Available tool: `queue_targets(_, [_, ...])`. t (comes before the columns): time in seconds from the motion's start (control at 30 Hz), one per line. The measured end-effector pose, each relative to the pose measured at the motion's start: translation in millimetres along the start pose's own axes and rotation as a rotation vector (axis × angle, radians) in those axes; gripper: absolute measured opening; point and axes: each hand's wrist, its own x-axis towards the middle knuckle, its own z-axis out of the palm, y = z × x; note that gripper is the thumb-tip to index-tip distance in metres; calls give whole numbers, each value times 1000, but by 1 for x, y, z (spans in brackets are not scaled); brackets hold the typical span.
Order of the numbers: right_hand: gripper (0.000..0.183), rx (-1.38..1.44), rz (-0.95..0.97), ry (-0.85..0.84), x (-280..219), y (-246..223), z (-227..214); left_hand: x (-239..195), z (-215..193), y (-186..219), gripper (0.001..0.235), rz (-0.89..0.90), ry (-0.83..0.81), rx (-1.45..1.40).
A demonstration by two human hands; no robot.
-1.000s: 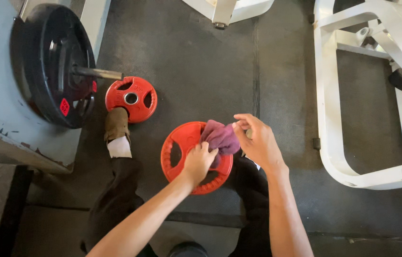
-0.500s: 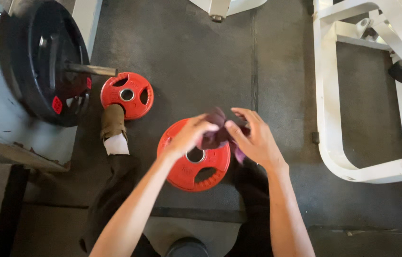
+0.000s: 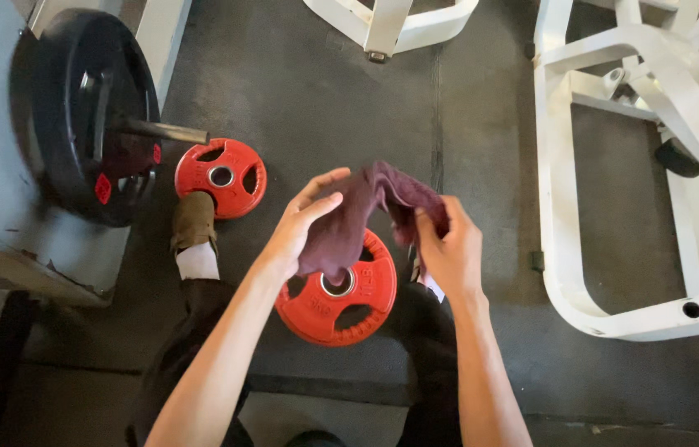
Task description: The person sits on the gym floor and wipes a red weight plate with a purple cloth. They clean the surface and edges of the plate, folding the cloth occasionally, while another red plate and a barbell remain nearby.
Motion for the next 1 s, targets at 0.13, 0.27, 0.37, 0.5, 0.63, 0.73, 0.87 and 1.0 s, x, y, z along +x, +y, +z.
queue_targets(0.13, [4, 68, 63, 198, -4, -11, -7, -15, 0, 28, 57, -199, -41, 399])
queue_targets(0.27, [18, 0, -116, 426, 0, 15, -3, -20, -4, 21, 34, -445, -470, 722])
queue_targets(0.37, [17, 60, -81, 396, -3, 18, 0, -7, -15, -25, 20, -424, -547, 474])
queue_targets(0.5, [20, 91, -79, 357, -4, 8, 1, -29, 7, 18, 49, -532, -484, 260])
queue_targets(0.63, [19, 119, -35, 316, -3, 5, 3, -27, 1, -18, 48, -513, -473, 279])
queue_targets(0.73, [20, -27, 11, 158, -4, 9, 6, -16, -5, -35, 41, -511, -398, 321])
queue_targets(0.87, [51, -65, -177, -116, -8, -17, 7, 0, -14, -43, 38, -390, -118, -136])
queue_targets(1.0, [88, 74, -388, -332, -15, -36, 9, -17, 6, -11, 35, -508, 12, -278])
